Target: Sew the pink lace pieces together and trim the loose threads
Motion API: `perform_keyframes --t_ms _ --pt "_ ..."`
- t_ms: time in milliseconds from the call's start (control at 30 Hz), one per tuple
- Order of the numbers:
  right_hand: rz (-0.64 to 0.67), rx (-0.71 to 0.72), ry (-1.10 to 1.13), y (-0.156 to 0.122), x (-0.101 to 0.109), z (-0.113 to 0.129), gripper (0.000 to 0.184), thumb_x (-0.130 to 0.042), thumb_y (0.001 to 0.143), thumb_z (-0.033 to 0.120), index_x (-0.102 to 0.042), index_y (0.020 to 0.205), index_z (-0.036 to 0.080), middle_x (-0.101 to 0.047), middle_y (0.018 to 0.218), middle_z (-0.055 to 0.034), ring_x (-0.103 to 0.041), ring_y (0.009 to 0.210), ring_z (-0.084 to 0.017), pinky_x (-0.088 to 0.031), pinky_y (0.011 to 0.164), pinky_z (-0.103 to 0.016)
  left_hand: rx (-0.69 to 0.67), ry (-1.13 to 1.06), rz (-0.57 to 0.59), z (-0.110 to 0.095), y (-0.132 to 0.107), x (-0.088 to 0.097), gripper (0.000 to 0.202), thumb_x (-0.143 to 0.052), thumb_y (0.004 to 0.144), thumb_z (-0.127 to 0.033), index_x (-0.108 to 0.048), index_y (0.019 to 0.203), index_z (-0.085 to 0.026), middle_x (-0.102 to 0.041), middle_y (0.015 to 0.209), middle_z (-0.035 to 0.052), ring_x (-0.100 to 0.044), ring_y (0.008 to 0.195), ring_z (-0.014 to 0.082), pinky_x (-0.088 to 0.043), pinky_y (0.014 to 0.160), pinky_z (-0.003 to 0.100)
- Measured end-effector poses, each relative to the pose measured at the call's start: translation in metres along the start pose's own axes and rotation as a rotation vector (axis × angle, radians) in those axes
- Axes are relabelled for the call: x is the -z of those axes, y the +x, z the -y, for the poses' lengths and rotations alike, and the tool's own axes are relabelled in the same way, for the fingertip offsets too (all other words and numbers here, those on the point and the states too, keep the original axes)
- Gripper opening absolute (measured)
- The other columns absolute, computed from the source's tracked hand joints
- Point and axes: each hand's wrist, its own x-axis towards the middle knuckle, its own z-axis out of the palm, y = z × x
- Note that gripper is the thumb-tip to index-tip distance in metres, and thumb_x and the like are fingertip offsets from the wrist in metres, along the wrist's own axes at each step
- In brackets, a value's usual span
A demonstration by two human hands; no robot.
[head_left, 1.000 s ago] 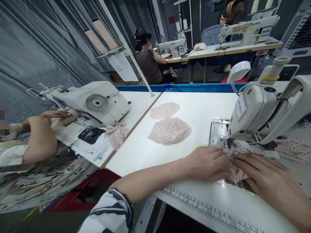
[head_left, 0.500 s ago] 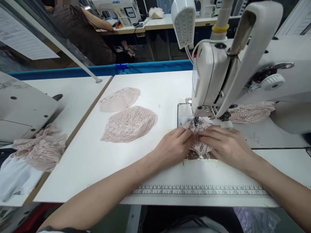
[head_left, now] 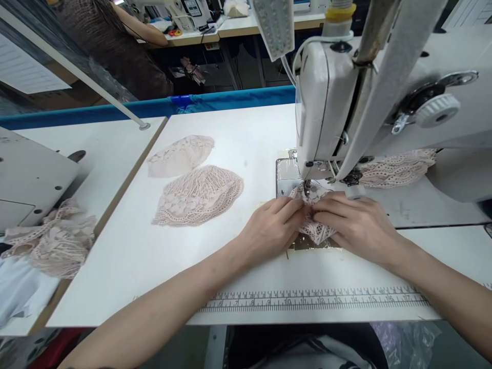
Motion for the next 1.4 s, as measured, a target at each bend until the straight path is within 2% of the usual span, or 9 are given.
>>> perform_keyframes --t_ms 100,200,367,600,967,1267,1400 --pt "-0.013 0.023 0.005 0.001 0.001 0.000 0.028 -0.049 0.083 0.001 -0.071 0.087 0.017 -0.075 0.099 -0.0023 -0.068 0.088 -0.016 -0.050 0.068 -0.028 -0.031 0.037 0.035 0.000 -0.001 0.001 0.032 -0.046 0.093 -0.012 -0.060 0.120 -0.005 -0.067 0.121 0.0147 -0.062 0.114 0.0238 -0.056 0.093 0.039" --pt "-0.020 0.045 -0.007 0.001 0.002 0.001 0.030 -0.047 0.084 0.000 -0.071 0.088 0.017 -0.075 0.098 -0.0019 -0.069 0.089 -0.015 -0.052 0.070 -0.028 -0.056 0.093 0.085 -0.001 -0.003 0.003 0.031 -0.048 0.093 -0.015 -0.061 0.120 -0.003 -0.066 0.122 0.0162 -0.062 0.117 0.0255 -0.054 0.099 0.041" --pt "-0.003 0.046 -0.015 0.002 0.002 0.001 0.032 -0.047 0.083 -0.002 -0.072 0.089 0.017 -0.075 0.096 -0.0023 -0.069 0.083 -0.015 -0.053 0.067 -0.027 -0.073 0.144 0.103 -0.001 -0.004 0.005 0.031 -0.049 0.094 -0.016 -0.063 0.118 -0.003 -0.066 0.120 0.0166 -0.062 0.116 0.0260 -0.053 0.100 0.041" --pt "-0.048 0.044 -0.004 0.001 -0.002 0.003 0.032 -0.047 0.082 -0.003 -0.072 0.087 0.016 -0.076 0.091 -0.0030 -0.070 0.080 -0.016 -0.055 0.067 -0.028 -0.073 0.154 0.104 -0.002 -0.004 0.003 0.029 -0.050 0.094 -0.016 -0.063 0.117 -0.003 -0.067 0.119 0.0168 -0.063 0.115 0.0249 -0.052 0.102 0.040" --pt "-0.089 0.048 -0.001 0.001 -0.004 0.002 0.032 -0.045 0.080 -0.003 -0.071 0.084 0.015 -0.076 0.093 -0.0048 -0.071 0.083 -0.017 -0.056 0.068 -0.028 -0.078 0.178 0.086 -0.001 -0.003 0.001 0.030 -0.048 0.095 -0.014 -0.063 0.118 -0.003 -0.068 0.118 0.0161 -0.063 0.115 0.0258 -0.054 0.100 0.040" --pt "-0.069 0.047 -0.043 0.001 -0.006 -0.004 0.032 -0.044 0.084 -0.002 -0.071 0.090 0.013 -0.076 0.097 -0.0058 -0.072 0.082 -0.019 -0.054 0.060 -0.029 -0.042 0.170 0.116 0.006 -0.001 -0.003 0.033 -0.048 0.095 -0.017 -0.060 0.124 -0.006 -0.064 0.125 0.0155 -0.060 0.120 0.0252 -0.050 0.103 0.042" --pt "-0.048 0.046 -0.072 0.001 -0.008 -0.007 0.032 -0.045 0.083 -0.004 -0.071 0.092 0.013 -0.075 0.100 -0.0050 -0.071 0.080 -0.017 -0.052 0.056 -0.028 -0.069 0.181 0.124 0.008 0.000 -0.001 0.033 -0.047 0.096 -0.018 -0.059 0.124 -0.007 -0.063 0.127 0.0131 -0.058 0.122 0.0240 -0.045 0.108 0.044"
